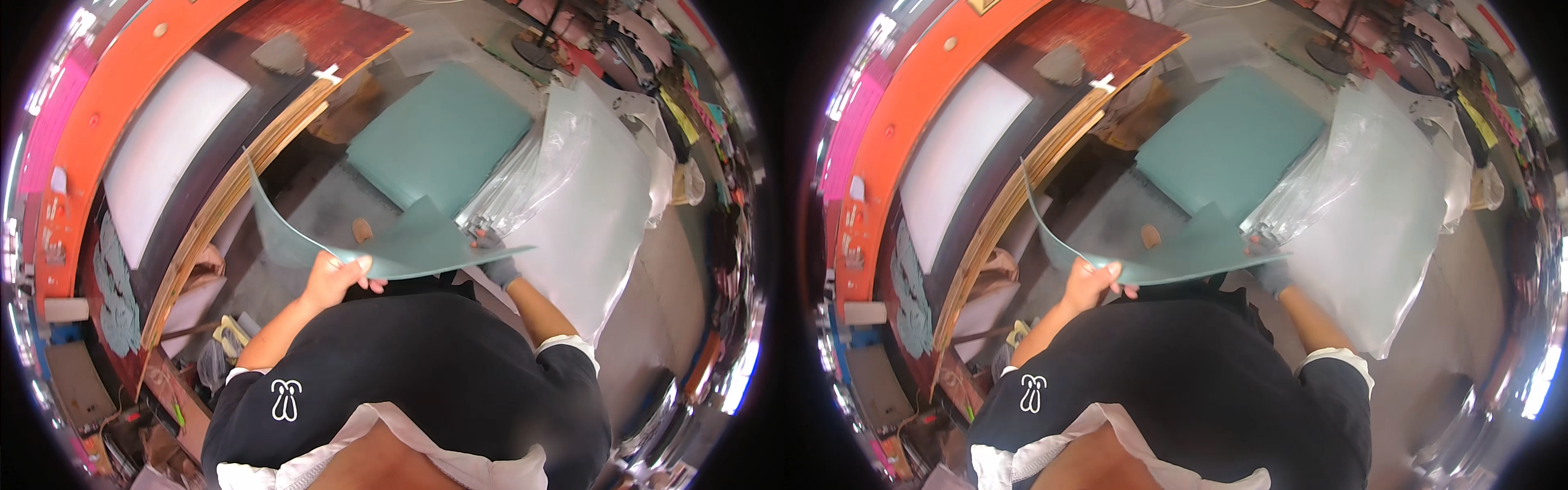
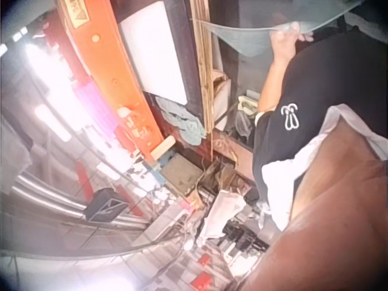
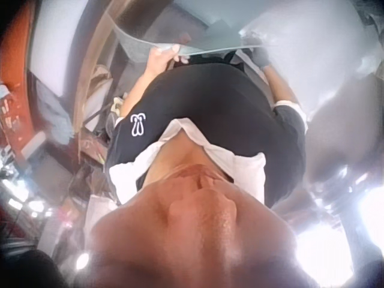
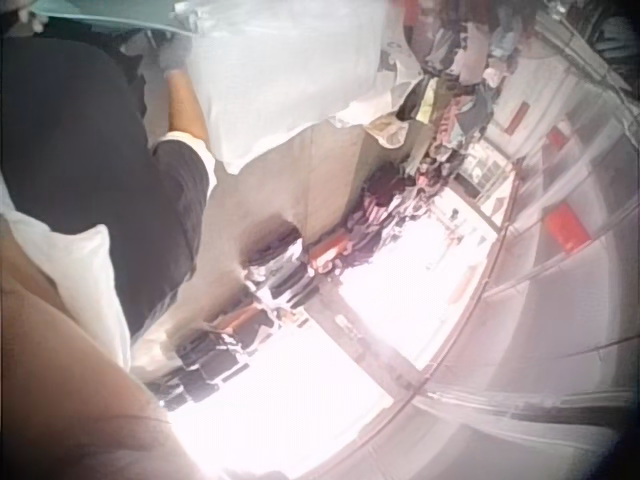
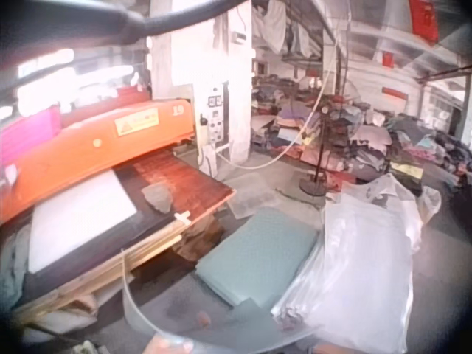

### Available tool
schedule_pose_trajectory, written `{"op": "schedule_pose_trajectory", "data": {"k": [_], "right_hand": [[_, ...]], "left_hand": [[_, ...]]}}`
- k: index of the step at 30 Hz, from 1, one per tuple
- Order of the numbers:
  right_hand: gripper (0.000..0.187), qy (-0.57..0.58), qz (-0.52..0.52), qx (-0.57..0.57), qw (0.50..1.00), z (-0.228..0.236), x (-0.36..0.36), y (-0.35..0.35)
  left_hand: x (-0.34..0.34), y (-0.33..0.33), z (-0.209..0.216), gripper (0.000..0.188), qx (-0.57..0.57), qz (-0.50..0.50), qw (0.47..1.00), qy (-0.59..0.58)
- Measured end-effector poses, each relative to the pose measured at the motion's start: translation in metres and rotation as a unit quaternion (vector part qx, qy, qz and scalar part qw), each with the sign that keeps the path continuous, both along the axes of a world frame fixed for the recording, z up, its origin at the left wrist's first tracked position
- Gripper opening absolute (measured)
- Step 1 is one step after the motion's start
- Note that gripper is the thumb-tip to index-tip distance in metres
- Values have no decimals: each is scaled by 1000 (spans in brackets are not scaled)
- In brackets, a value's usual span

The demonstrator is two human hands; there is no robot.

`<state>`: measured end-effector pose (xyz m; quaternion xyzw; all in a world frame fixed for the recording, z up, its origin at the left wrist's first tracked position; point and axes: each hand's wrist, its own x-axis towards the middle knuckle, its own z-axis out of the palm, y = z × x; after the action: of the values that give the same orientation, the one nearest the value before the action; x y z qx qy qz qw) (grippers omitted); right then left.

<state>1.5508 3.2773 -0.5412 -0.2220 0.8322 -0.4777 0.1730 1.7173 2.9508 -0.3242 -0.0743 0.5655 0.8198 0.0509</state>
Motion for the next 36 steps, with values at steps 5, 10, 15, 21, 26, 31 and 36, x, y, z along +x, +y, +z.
{"op": "schedule_pose_trajectory", "data": {"k": [5,10,15,21,26,31,36], "right_hand": [[20,142,121,68,980,107,-40,-52],[27,226,95,27,969,195,-72,-106],[35,256,26,-17,966,226,-59,-147],[44,293,-114,-80,946,260,4,-163],[45,451,-215,-100,861,339,41,-148],[30,542,-206,-123,805,474,89,-169],[36,606,-41,32,794,567,217,-224]], "left_hand": [[21,-48,52,24,-76,108,976,175],[48,-106,122,23,-99,117,942,298],[72,-168,158,28,-35,138,936,323],[68,-215,170,26,-10,83,951,298],[0,-227,207,31,13,-25,946,322],[-119,-238,331,21,196,-38,920,337],[-179,-248,461,21,256,-135,858,425]]}}
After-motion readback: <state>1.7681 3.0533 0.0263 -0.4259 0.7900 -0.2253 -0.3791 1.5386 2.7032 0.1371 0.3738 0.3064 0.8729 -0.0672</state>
